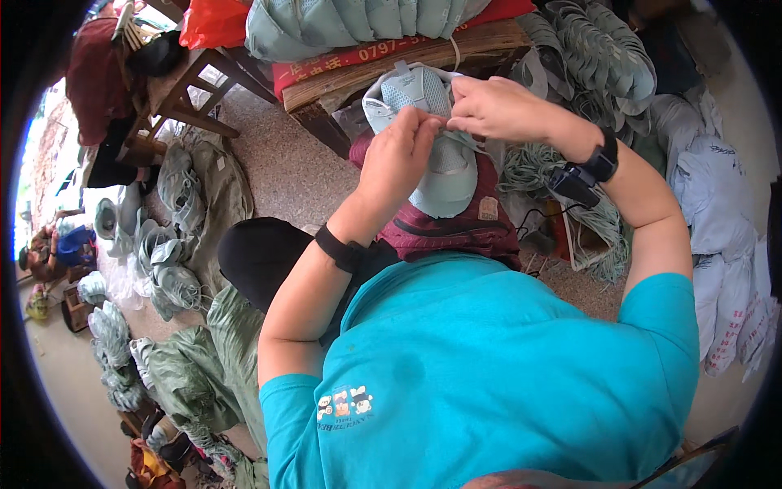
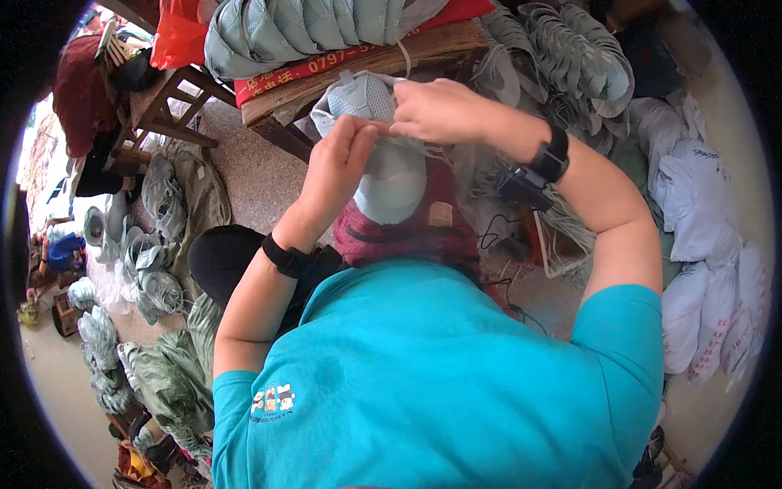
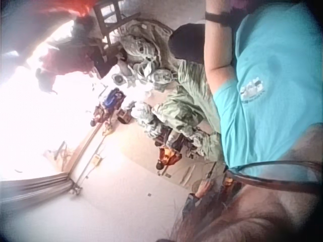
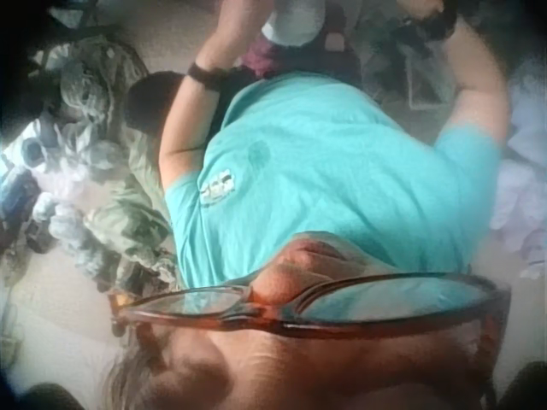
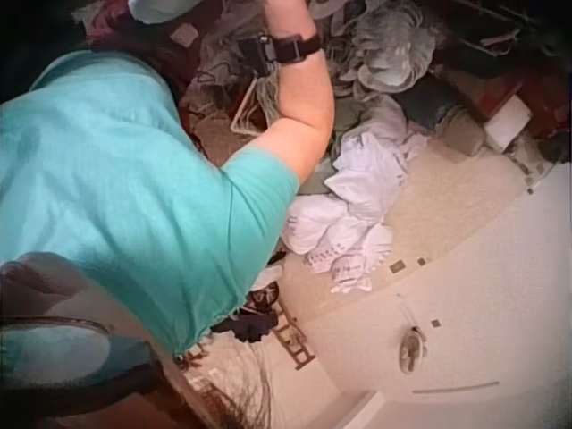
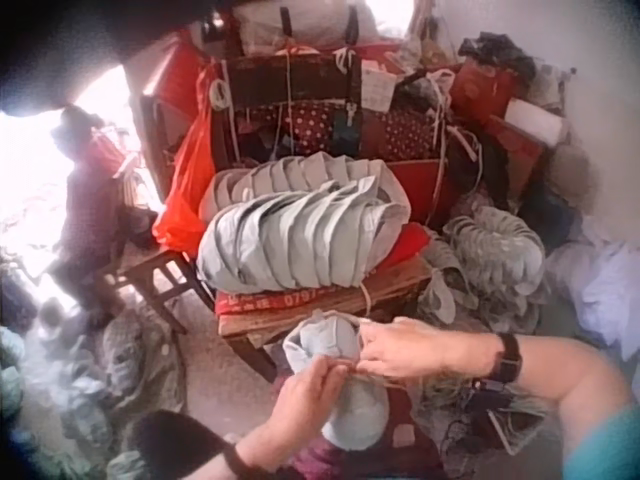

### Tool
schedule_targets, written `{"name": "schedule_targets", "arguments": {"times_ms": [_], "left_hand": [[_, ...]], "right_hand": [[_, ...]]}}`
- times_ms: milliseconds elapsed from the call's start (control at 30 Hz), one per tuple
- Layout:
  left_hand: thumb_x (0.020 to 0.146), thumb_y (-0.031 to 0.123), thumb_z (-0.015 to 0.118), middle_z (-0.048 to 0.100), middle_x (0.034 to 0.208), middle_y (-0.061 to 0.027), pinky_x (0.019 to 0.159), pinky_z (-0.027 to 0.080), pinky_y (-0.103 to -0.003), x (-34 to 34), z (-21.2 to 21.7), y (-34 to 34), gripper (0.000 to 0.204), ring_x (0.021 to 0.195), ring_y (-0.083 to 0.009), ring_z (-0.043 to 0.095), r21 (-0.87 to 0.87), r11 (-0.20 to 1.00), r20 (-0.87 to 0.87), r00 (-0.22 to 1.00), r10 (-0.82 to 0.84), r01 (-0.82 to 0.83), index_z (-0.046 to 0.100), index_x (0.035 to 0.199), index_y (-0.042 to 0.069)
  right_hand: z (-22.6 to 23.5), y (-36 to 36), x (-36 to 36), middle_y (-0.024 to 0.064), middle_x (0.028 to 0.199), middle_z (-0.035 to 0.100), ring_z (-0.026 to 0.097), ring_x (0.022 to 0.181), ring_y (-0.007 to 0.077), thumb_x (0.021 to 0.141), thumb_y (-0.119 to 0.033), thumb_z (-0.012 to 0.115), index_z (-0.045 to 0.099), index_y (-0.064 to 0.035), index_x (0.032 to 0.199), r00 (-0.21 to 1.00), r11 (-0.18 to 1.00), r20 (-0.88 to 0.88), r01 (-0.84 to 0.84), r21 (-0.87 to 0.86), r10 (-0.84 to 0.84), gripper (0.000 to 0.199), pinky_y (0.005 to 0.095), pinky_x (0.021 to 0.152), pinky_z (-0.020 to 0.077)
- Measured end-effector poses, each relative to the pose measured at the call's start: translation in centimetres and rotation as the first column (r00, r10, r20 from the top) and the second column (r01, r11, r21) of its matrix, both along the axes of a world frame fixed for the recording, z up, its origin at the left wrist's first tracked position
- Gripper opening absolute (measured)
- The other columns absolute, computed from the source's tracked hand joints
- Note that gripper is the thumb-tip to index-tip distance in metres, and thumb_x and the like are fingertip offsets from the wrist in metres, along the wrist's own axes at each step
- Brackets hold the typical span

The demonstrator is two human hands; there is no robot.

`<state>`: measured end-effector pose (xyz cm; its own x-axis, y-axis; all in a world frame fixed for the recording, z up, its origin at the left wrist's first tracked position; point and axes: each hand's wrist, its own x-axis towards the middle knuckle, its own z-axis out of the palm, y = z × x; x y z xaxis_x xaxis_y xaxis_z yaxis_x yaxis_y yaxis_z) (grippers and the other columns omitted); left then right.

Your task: The person sits on the floor and laces a light-colored sneaker by hand, threading the laces through the eyelets and tying a knot. After finishing one shoe, they place it on a stack of similar shoes and then reach into a green sack to retrieve another item.

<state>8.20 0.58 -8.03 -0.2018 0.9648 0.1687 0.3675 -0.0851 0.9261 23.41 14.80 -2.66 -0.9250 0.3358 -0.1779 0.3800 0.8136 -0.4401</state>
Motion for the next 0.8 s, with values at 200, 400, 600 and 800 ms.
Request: {"name": "schedule_targets", "arguments": {"times_ms": [200, 400, 600, 800], "left_hand": [[0.097, 0.024, 0.054, 0.066, 0.082, -0.0203, 0.068, 0.049, -0.047, 0.1, 0.8, 0.1, 0.021, 0.08, -0.0404, 0.064, -0.081, 0.996, -0.106, 0.994, 0.035, -0.044, 0.055, 0.095, 0.003], [0.097, 0.02, 0.053, 0.067, 0.091, -0.0195, 0.068, 0.05, -0.046, 0.0, -0.8, 0.2, 0.019, 0.078, -0.0408, 0.064, 0.052, 0.997, 0.007, 0.999, 0.054, -0.054, 0.053, 0.097, 0.001], [0.101, 0.015, 0.049, 0.068, 0.097, -0.0082, 0.064, 0.049, -0.024, -0.4, 0.0, -0.5, 0.017, 0.075, -0.0089, 0.063, -0.061, 0.998, 0.312, 0.95, 0.033, -0.015, 0.056, 0.104, 0.0], [0.101, 0.013, 0.049, 0.066, 0.099, -0.0084, 0.065, 0.05, -0.023, -0.2, 0.8, 0.2, 0.017, 0.081, -0.0102, 0.064, 0.208, 0.947, 0.624, 0.779, 0.064, -0.245, 0.055, 0.106, -0.002]], "right_hand": [[-2.9, -0.5, -0.3, 0.0142, 0.104, 0.058, 0.06, 0.097, 0.0314, 0.083, -0.031, 0.066, 0.07, -0.0036, 0.077, 0.98, 0.982, -0.106, 0.158, -0.108, -0.169, 0.029, 0.0407, 0.083, 0.0478], [-4.5, -2.3, -0.7, 0.0117, 0.1, 0.056, 0.057, 0.091, 0.0259, 0.077, -0.024, 0.073, 0.068, -0.0014, 0.073, 0.823, 0.864, -0.28, 0.43, -0.26, -0.494, 0.024, 0.0356, 0.08, 0.0465], [-3.7, -3.1, -1.6, 0.0002, 0.091, 0.052, 0.054, 0.083, 0.0087, 0.088, -0.008, 0.067, 0.064, -0.0013, 0.077, 0.608, 0.8, -0.549, 0.27, -0.536, -0.573, 0.014, 0.0231, 0.072, 0.0442], [2.8, -6.0, -3.0, 0.0025, 0.083, 0.063, 0.06, 0.063, 0.0073, 0.091, -0.014, 0.066, 0.062, -0.0005, 0.094, 0.68, 0.63, -0.414, 0.091, -0.772, -0.605, 0.014, 0.0191, 0.058, 0.0481]]}}
